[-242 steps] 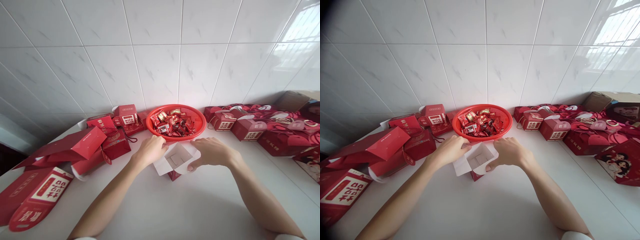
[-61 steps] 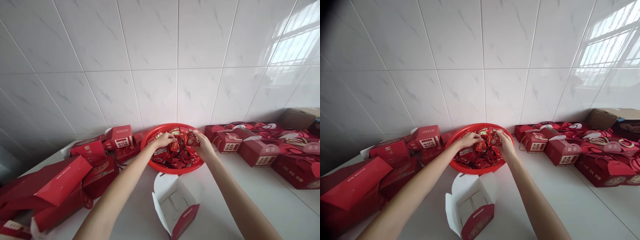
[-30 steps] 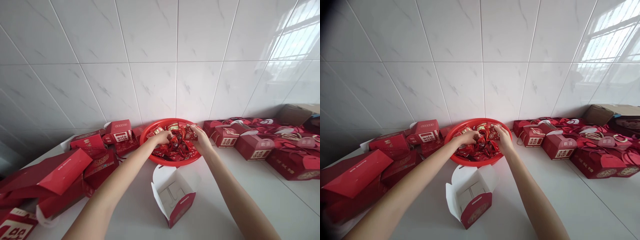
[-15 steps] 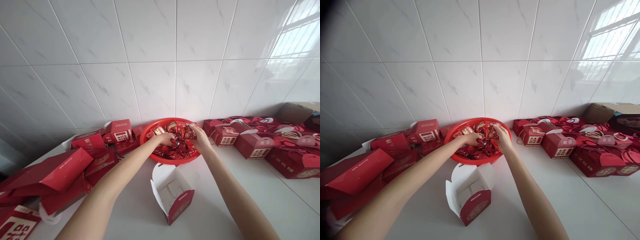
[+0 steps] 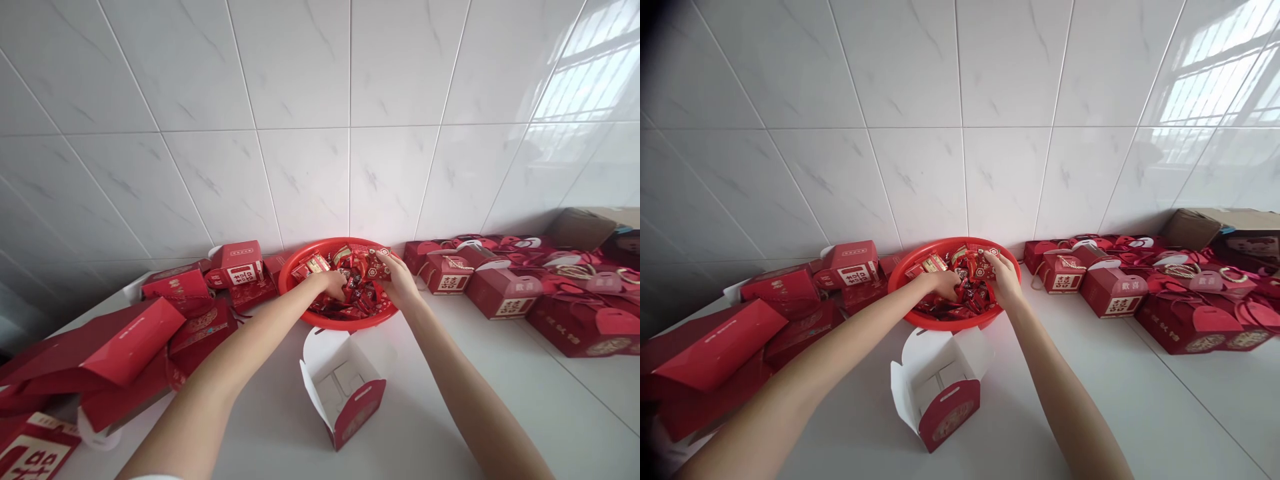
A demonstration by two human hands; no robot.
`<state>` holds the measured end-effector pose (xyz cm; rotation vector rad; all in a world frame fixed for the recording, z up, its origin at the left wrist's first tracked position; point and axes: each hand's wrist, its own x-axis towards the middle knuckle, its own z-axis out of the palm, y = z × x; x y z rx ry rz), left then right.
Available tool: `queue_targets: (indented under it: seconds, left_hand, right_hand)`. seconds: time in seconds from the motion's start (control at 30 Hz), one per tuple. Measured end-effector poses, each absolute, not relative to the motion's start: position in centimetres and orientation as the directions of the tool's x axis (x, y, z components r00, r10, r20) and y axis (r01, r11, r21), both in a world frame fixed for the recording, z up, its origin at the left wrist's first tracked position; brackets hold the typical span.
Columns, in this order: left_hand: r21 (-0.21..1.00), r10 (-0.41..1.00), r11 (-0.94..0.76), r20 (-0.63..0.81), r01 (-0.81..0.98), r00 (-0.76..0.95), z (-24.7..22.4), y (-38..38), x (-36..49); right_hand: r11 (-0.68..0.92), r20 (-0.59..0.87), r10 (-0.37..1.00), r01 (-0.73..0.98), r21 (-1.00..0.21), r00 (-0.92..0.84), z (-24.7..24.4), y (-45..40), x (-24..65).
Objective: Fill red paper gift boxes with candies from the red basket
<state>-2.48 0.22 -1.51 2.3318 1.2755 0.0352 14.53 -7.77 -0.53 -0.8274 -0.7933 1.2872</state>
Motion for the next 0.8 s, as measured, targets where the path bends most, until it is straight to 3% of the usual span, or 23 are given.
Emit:
queue_targets:
  seconds: [0.17,0.33,0.57,0.8]
  left_hand:
    - [0.409,0.788,-0.403,-0.300,0.819,0.538,-1.0,-0.4,-2.7]
    - [0.545,0.807,-0.356,-0.230,0.759,0.544,0.4,-0.9,-4.0]
    - [0.879,0.851,-0.272,0.030,0.391,0.525,1.6,-1.6,-6.2]
    - [0.982,0.888,-0.136,0.060,0.135,0.456,1.0,-2.2,-7.0]
  right_hand:
    - [0.095,0.047,0.993,-0.484,-0.870,0.110,-0.7,-7.7,14.6]
    - [0.088,0.042,0.993,-0.461,-0.883,0.108,-0.5,-7.9,14.6]
    - [0.101,0.054,0.992,-0.476,-0.873,0.112,-0.4,-8.0,14.5]
    - [0.084,0.055,0.996,-0.461,-0.883,0.077,-0.3,-8.0,14.6]
